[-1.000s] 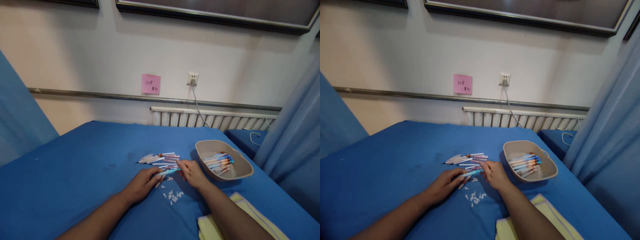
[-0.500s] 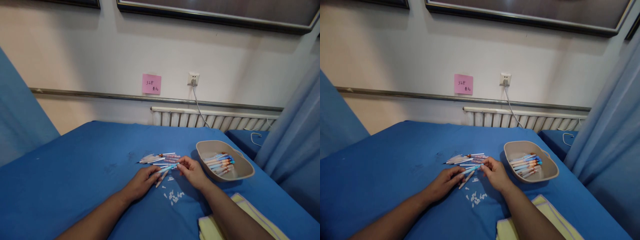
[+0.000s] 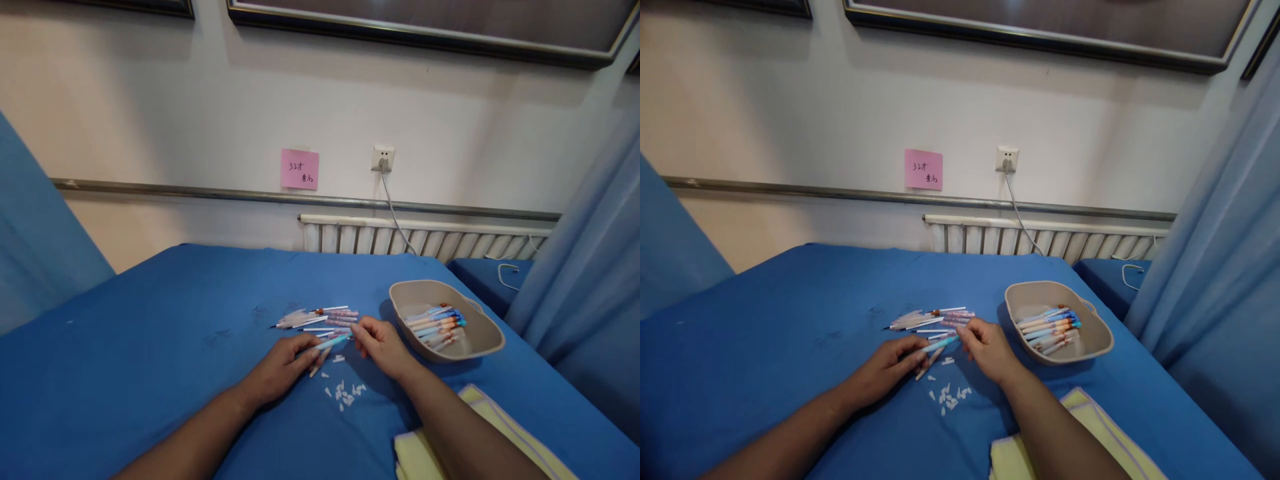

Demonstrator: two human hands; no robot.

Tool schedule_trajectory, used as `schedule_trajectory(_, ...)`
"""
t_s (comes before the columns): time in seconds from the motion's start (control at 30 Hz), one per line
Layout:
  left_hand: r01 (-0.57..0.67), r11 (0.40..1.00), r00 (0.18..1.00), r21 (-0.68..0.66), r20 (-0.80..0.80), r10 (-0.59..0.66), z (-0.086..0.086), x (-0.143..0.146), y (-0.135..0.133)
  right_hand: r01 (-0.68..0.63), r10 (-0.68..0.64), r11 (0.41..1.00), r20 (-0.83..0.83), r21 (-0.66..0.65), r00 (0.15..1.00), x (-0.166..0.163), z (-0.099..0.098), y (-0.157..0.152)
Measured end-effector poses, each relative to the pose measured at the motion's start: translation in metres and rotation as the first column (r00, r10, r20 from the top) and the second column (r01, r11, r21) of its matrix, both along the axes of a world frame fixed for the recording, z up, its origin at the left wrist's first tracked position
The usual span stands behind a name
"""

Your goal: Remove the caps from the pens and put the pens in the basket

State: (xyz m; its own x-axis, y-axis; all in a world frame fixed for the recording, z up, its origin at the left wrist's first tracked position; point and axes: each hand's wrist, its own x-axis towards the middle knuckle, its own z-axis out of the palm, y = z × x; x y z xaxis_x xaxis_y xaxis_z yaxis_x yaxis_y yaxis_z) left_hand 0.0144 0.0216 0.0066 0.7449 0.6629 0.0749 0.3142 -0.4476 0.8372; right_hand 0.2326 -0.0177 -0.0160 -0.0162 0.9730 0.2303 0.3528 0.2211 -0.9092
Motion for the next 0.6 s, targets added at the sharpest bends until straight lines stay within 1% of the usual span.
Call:
schedule_trajectory(0.07,0.010,1.000,1.000,-0.011,0.012,-0.010,-0.001,0.001,-0.001,-0.029,0.029,1.000,0.026,0.008,0.999,0.001,-0.002,-0.001)
schedule_trajectory(0.13,0.012,1.000,1.000,-0.022,0.023,-0.011,-0.002,0.002,-0.001,-0.066,0.066,0.998,0.013,0.011,0.998,0.002,-0.006,-0.001)
schedule_trajectory(0.23,-0.016,0.999,1.000,-0.032,0.025,0.017,-0.003,0.002,0.000,-0.094,0.093,0.996,-0.087,-0.006,0.992,0.004,-0.014,0.004)
schedule_trajectory(0.3,-0.057,0.998,0.998,-0.019,0.020,0.057,-0.002,0.001,0.001,-0.077,0.067,0.996,-0.177,-0.051,0.982,0.006,-0.021,0.010)
schedule_trajectory(0.4,-0.140,0.988,0.988,0.069,0.074,0.135,0.002,0.001,0.004,-0.032,-0.004,0.990,-0.256,-0.136,0.967,0.007,-0.030,0.021)
schedule_trajectory(0.5,-0.210,0.969,0.970,0.129,0.150,0.190,0.010,0.006,0.005,0.017,-0.067,0.982,-0.266,-0.187,0.962,0.005,-0.034,0.028)
schedule_trajectory(0.6,-0.227,0.965,0.963,0.130,0.176,0.203,0.022,0.019,0.004,0.022,-0.058,0.985,-0.212,-0.172,0.976,0.004,-0.032,0.032)
